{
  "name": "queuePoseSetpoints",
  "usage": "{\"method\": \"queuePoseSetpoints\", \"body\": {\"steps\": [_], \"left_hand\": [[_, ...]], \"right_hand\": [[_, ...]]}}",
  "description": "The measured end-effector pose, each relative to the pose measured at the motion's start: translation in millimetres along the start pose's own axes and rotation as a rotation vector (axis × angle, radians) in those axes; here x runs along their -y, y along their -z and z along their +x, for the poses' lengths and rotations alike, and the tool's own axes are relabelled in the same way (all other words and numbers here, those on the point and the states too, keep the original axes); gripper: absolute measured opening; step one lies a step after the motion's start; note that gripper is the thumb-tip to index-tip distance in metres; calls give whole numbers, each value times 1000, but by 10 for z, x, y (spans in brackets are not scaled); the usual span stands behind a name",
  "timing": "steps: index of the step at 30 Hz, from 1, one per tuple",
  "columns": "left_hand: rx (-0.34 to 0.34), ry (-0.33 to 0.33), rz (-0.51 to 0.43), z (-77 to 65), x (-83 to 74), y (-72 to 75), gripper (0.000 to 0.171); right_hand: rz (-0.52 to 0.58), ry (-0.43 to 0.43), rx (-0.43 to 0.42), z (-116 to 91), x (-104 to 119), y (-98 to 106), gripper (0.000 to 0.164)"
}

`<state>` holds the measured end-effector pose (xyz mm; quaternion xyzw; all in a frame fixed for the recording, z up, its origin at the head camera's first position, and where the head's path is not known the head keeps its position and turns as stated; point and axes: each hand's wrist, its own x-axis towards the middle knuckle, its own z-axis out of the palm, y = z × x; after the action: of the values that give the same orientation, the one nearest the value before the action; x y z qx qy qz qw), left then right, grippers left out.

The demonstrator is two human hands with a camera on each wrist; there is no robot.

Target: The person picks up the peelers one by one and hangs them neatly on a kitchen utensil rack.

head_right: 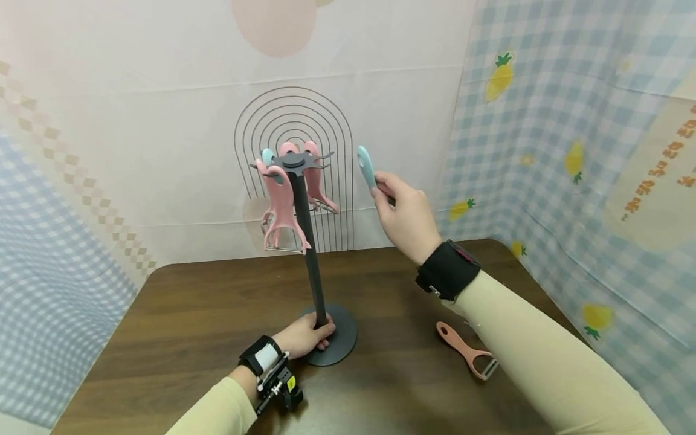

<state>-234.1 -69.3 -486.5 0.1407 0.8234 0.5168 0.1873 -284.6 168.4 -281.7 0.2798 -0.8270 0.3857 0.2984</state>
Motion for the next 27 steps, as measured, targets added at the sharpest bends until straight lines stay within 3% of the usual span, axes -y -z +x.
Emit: {"method": "queuePoseSetpoints", "body": {"steps": [5,10,27], "left_hand": [[-8,-14,5,-21,-5,20,16],[-19,-23,-2,-42,-13,26,15],[-3,-14,31,10,-6,9,15]], "right_hand": [[73,48,-32,35,238,-34,29],[72,102,-36,48,374,-80,28],[24,157,-30,-18,495,-121,27]]}}
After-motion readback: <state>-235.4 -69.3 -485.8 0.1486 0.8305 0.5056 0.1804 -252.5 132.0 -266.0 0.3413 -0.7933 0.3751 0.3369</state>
